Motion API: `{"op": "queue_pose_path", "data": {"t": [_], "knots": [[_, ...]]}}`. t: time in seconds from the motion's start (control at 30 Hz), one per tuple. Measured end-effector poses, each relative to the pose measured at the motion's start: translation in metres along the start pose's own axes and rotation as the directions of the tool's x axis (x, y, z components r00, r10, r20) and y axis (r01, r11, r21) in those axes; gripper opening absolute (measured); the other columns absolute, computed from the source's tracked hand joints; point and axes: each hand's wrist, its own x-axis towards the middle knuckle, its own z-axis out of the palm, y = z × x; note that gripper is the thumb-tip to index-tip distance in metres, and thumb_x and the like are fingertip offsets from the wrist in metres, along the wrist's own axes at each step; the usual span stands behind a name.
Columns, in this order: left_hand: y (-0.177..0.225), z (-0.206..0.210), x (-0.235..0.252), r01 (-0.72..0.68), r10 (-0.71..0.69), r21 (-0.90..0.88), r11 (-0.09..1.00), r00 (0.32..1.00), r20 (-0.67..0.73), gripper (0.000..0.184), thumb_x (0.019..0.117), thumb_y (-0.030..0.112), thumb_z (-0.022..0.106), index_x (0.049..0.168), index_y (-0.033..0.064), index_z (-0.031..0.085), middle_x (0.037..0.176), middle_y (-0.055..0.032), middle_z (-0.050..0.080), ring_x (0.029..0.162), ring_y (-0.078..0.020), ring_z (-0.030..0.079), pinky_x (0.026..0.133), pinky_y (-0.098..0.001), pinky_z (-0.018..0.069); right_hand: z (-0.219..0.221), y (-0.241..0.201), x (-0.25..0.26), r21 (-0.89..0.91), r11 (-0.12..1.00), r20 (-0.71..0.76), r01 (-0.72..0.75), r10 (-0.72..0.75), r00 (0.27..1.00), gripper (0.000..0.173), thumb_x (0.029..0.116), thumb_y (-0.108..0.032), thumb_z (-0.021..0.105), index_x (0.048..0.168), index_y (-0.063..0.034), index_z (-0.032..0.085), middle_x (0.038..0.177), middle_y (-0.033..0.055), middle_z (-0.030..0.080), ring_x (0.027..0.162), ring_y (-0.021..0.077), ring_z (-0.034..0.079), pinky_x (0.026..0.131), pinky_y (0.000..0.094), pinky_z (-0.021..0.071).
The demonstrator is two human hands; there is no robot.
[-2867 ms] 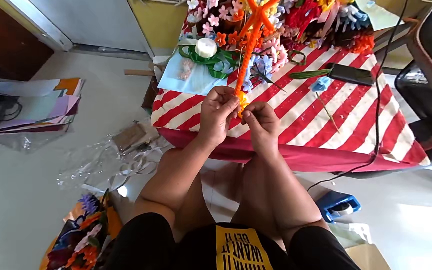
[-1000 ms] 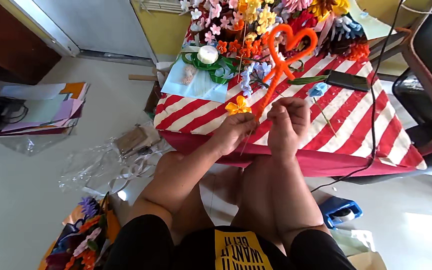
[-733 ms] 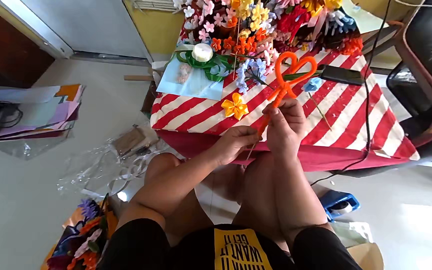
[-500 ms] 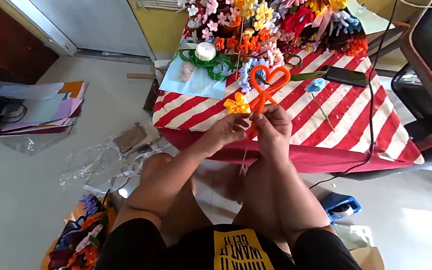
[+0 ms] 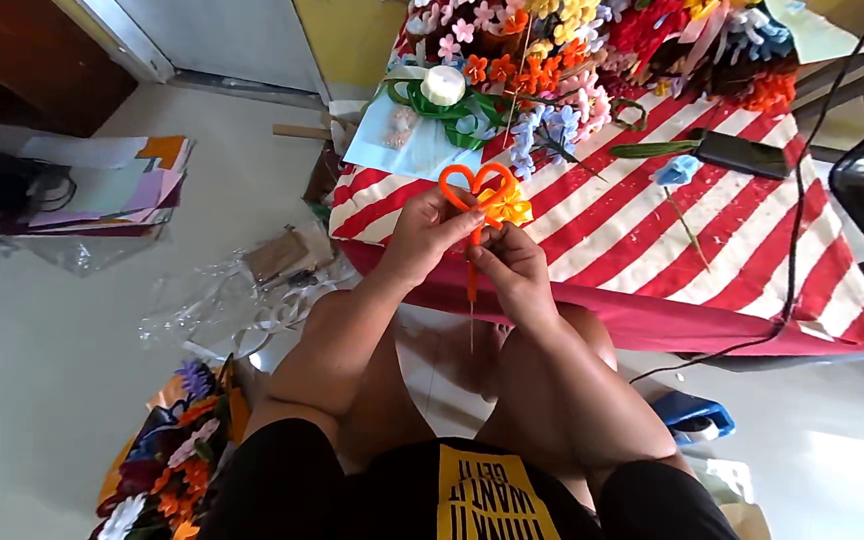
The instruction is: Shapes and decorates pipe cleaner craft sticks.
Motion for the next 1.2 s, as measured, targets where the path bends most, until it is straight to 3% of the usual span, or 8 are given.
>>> {"op": "queue_pose_path", "data": {"t": [0.13, 0.23, 0.33, 0.6, 0.8, 0.93, 1.1, 1.2], "knots": [[0.001, -0.002, 0.003, -0.035, 0.04, 0.111, 0.993, 0.998, -0.048, 0.007, 0.0963, 0.001, 0.063, 0.098, 0.006, 0.068, 0.086, 0.0023, 0.068, 0.074, -0.0017, 0.063, 0.069, -0.0183, 0.055, 0.008, -0.002, 0.005, -0.038, 0.999, -0.036, -0.002, 0.001, 0.999, 0.01, 0.0938, 0.002, 0.059, 0.099, -0.0061, 0.06, 0.081, -0.0036, 0.065, 0.069, 0.0015, 0.062, 0.065, 0.0189, 0.0542], [0.002, -0.003, 0.01, -0.051, 0.051, 0.01, 0.999, 0.992, -0.115, 0.011, 0.0923, -0.003, 0.065, 0.093, 0.0076, 0.07, 0.085, 0.0051, 0.072, 0.079, -0.002, 0.068, 0.077, -0.022, 0.0583, 0.014, -0.005, 0.012, -0.028, 0.998, -0.086, 0.05, -0.052, 0.995, 0.016, 0.0941, 0.001, 0.058, 0.108, -0.0069, 0.056, 0.089, -0.0043, 0.065, 0.073, 0.0006, 0.062, 0.067, 0.019, 0.055], [0.003, -0.005, 0.012, -0.062, 0.056, -0.033, 0.998, 0.988, -0.142, 0.014, 0.0909, -0.004, 0.065, 0.091, 0.0082, 0.07, 0.084, 0.0057, 0.072, 0.077, -0.0017, 0.067, 0.076, -0.0215, 0.0581, 0.016, -0.004, 0.018, -0.019, 0.991, -0.14, 0.135, -0.136, 0.981, 0.013, 0.0974, 0.0, 0.058, 0.109, -0.0073, 0.058, 0.089, -0.0047, 0.064, 0.075, 0.0014, 0.063, 0.069, 0.0202, 0.0553], [0.001, -0.012, 0.011, -0.051, 0.051, 0.006, 0.999, 0.995, -0.081, 0.012, 0.091, -0.005, 0.065, 0.092, 0.0058, 0.07, 0.086, 0.0036, 0.072, 0.079, -0.0028, 0.068, 0.078, -0.0228, 0.0588, 0.018, 0.011, 0.025, -0.004, 0.956, -0.178, 0.292, -0.288, 0.941, 0.009, 0.102, -0.004, 0.056, 0.104, -0.0096, 0.063, 0.091, -0.0056, 0.064, 0.079, 0.001, 0.062, 0.073, 0.0199, 0.0554], [-0.002, -0.005, 0.004, -0.03, 0.03, 0.097, 0.995, 1.0, 0.0, 0.008, 0.0924, -0.003, 0.065, 0.091, 0.0031, 0.069, 0.081, -0.001, 0.069, 0.067, -0.0029, 0.063, 0.062, -0.018, 0.0546, 0.003, 0.01, 0.024, 0.035, 0.959, -0.15, 0.283, -0.275, 0.95, 0.013, 0.102, -0.004, 0.055, 0.102, -0.0122, 0.065, 0.092, -0.0068, 0.065, 0.081, 0.0014, 0.063, 0.076, 0.021, 0.0557], [-0.007, 0.001, 0.003, -0.048, 0.045, 0.103, 0.994, 0.999, 0.028, 0.007, 0.0916, -0.004, 0.065, 0.092, 0.0019, 0.07, 0.085, -0.0021, 0.07, 0.077, -0.0057, 0.067, 0.072, -0.0223, 0.0576, -0.006, 0.006, 0.025, 0.012, 0.959, -0.145, 0.282, -0.278, 0.95, 0.013, 0.1007, -0.003, 0.056, 0.097, -0.0132, 0.064, 0.089, -0.0077, 0.063, 0.08, 0.0008, 0.062, 0.076, 0.0205, 0.0551], [-0.009, 0.005, 0.004, -0.051, 0.053, 0.099, 0.994, 0.998, -0.017, 0.006, 0.0937, -0.001, 0.065, 0.093, 0.0032, 0.069, 0.085, -0.0016, 0.07, 0.073, -0.0041, 0.065, 0.066, -0.0193, 0.0558, -0.008, 0.005, 0.025, 0.027, 0.956, -0.137, 0.292, -0.286, 0.948, 0.014, 0.1011, -0.002, 0.055, 0.098, -0.0126, 0.065, 0.091, -0.0072, 0.064, 0.082, 0.0011, 0.062, 0.076, 0.0202, 0.0552], [-0.008, 0.006, 0.004, -0.059, 0.062, 0.106, 0.993, 0.998, -0.018, 0.006, 0.094, -0.001, 0.065, 0.094, 0.0031, 0.069, 0.086, -0.0013, 0.07, 0.076, -0.0044, 0.066, 0.07, -0.0203, 0.057, -0.009, 0.007, 0.025, 0.026, 0.948, -0.134, 0.317, -0.311, 0.941, 0.014, 0.1014, -0.004, 0.056, 0.1, -0.013, 0.065, 0.093, -0.0071, 0.064, 0.083, 0.0013, 0.062, 0.077, 0.0205, 0.0552]]}}
